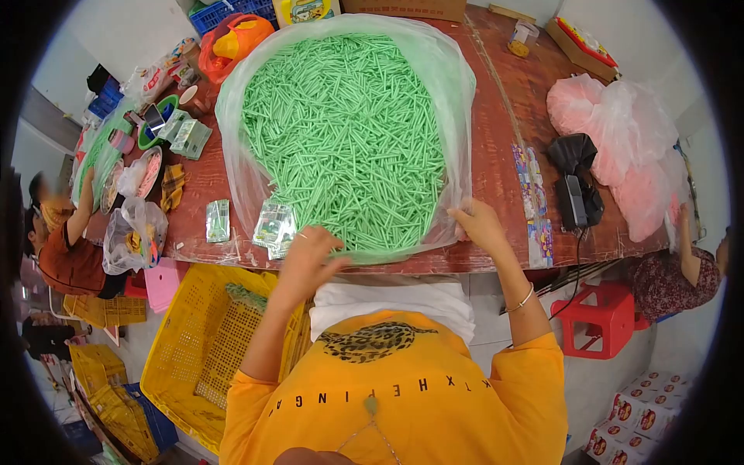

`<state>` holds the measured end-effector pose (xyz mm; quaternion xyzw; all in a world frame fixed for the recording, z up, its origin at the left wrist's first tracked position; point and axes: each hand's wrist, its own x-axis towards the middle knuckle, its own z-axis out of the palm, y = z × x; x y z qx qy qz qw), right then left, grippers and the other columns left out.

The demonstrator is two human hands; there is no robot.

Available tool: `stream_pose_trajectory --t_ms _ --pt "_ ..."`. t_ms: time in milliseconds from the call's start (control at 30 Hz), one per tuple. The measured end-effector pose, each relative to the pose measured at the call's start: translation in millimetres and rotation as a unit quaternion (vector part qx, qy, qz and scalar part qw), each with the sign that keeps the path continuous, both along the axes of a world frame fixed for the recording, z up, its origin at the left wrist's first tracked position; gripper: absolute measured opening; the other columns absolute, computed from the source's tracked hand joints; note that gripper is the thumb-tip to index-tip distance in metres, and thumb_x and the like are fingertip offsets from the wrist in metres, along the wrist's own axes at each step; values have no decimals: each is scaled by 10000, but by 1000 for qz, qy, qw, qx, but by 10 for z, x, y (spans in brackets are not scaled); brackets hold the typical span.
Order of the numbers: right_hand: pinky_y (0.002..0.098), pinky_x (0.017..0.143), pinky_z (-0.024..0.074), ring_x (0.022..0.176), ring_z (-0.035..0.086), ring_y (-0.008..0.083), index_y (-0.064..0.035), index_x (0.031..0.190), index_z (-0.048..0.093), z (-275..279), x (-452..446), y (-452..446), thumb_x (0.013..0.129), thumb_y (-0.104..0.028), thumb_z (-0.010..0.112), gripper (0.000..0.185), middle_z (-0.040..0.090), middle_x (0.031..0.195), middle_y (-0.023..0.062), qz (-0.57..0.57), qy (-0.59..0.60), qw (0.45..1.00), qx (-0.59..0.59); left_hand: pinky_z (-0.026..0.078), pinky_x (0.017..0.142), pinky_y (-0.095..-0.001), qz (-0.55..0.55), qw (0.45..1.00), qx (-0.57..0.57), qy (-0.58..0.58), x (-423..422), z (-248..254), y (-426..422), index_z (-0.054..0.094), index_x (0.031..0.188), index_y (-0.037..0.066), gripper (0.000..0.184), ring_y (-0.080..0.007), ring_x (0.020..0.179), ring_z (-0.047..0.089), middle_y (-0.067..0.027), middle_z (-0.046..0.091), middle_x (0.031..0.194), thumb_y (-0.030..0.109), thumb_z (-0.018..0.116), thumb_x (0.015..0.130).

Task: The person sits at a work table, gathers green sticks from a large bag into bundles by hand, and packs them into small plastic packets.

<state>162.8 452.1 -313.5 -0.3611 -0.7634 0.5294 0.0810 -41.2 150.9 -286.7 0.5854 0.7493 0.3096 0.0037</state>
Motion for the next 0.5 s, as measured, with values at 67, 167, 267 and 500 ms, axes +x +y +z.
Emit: stream_pose_trajectory --t_ms 67,167,267,500 --pt "290 474 467 509 583 128 2 817 602 58 14 -22 920 -213 655 244 607 605 52 -5 -10 1000 18 427 759 -416 -16 999 -28 17 144 -156 6 626 901 71 142 -292 892 546 -80 566 911 151 714 824" --pt "293 479 465 505 581 127 -7 801 597 95 65 -54 915 -203 659 235 604 602 52 -14 -30 998 62 414 735 -405 -37 997 -43 59 233 -288 32 610 871 79 156 -272 852 535 -68 538 894 155 731 808" --pt "303 495 470 500 580 137 -12 798 596 92 146 -129 906 -206 669 233 602 597 62 -14 -51 995 81 403 743 -411 -17 999 27 41 297 -338 97 598 885 83 156 -264 871 526 -61 528 886 147 715 804" --pt "374 622 487 651 627 273 -26 910 579 -1 238 -273 844 -278 746 310 614 696 141 19 -59 945 320 402 783 -391 14 996 -38 78 283 -394 17 610 951 83 183 -259 899 547 -66 561 940 138 716 812"
